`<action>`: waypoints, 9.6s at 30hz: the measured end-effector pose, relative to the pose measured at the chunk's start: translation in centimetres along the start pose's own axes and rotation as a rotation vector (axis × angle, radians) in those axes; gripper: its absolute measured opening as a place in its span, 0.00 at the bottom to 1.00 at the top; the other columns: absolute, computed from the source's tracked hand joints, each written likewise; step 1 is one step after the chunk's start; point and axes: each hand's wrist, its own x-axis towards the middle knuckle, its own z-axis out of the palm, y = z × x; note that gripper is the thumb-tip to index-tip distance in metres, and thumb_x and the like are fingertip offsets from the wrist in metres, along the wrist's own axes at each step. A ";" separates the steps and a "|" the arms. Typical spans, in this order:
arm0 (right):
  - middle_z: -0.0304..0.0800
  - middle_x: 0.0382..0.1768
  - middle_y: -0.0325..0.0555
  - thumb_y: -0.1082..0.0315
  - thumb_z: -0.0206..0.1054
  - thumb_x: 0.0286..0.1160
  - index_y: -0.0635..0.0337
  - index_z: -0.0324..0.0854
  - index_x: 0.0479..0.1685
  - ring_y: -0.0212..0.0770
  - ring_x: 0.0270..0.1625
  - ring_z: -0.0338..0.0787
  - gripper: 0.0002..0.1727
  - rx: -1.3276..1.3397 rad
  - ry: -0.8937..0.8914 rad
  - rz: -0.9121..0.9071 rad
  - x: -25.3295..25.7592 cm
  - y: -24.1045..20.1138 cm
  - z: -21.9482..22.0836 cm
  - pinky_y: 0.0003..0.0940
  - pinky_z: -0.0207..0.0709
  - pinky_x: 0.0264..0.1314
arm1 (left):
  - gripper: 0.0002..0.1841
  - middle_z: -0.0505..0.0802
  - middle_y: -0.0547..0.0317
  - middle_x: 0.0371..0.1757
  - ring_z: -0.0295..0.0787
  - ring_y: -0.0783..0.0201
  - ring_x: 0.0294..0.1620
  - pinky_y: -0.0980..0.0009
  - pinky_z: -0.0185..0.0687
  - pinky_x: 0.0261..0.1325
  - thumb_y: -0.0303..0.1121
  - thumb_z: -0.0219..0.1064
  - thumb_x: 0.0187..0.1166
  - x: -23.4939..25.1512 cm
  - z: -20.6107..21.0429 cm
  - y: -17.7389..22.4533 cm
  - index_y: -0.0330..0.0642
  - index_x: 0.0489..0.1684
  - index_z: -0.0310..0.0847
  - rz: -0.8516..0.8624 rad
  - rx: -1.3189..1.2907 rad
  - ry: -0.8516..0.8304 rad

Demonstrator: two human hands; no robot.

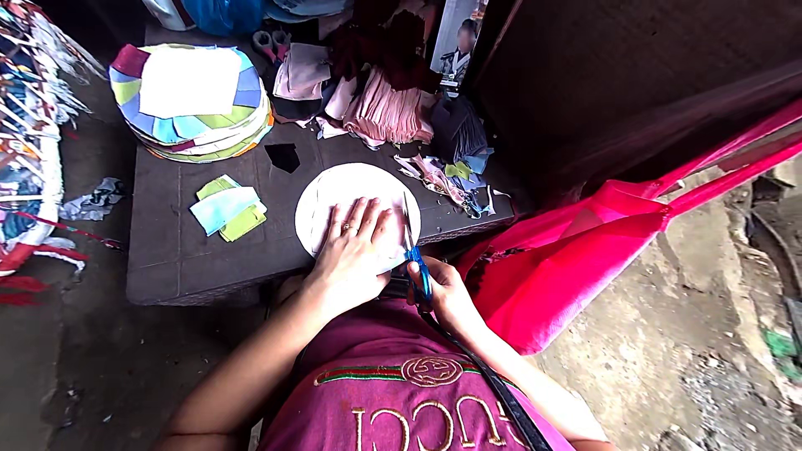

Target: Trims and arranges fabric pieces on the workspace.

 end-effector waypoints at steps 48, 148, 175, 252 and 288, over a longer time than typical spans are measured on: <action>0.82 0.14 0.33 0.66 0.52 0.90 0.62 0.82 0.36 0.21 0.12 0.76 0.16 0.062 0.019 0.085 1.0 -2.1 -0.8 0.13 0.66 0.14 | 0.49 0.63 0.38 0.91 0.50 0.40 0.94 0.30 0.35 0.88 0.51 0.74 0.67 0.0 0.5 -0.2 0.38 0.91 0.59 0.017 0.009 0.035; 0.89 0.40 0.61 0.75 0.73 0.75 0.66 0.83 0.48 0.57 0.31 0.92 0.08 -1.133 -0.102 -0.291 9.3 -6.9 -9.4 0.58 0.88 0.36 | 0.06 0.91 0.37 0.55 0.90 0.43 0.61 0.55 0.86 0.63 0.20 0.63 0.76 -5.3 -1.4 -7.9 0.33 0.39 0.88 0.239 -0.002 0.481; 0.91 0.59 0.59 0.62 0.64 0.79 0.66 0.88 0.62 0.58 0.57 0.89 0.21 -0.990 0.287 -0.863 8.4 1.0 -1.4 0.50 0.80 0.58 | 0.20 0.91 0.45 0.65 0.84 0.44 0.73 0.49 0.73 0.75 0.41 0.54 0.90 -6.8 1.9 -6.4 0.41 0.61 0.90 -0.169 0.112 0.585; 0.91 0.59 0.58 0.85 0.56 0.65 0.68 0.84 0.66 0.59 0.61 0.89 0.26 -0.948 0.205 -0.843 8.0 0.7 -2.6 0.48 0.80 0.65 | 0.20 0.92 0.40 0.64 0.85 0.41 0.72 0.49 0.73 0.78 0.20 0.51 0.74 -6.9 1.9 -6.4 0.29 0.57 0.88 -0.173 -0.005 0.639; 0.92 0.61 0.56 0.83 0.54 0.69 0.70 0.82 0.66 0.55 0.62 0.90 0.24 -0.998 0.261 -0.893 7.8 1.4 -2.3 0.43 0.80 0.67 | 0.25 0.83 0.32 0.74 0.79 0.38 0.77 0.39 0.66 0.80 0.38 0.51 0.93 9.1 -12.0 -8.2 0.34 0.84 0.68 -0.180 -0.356 0.123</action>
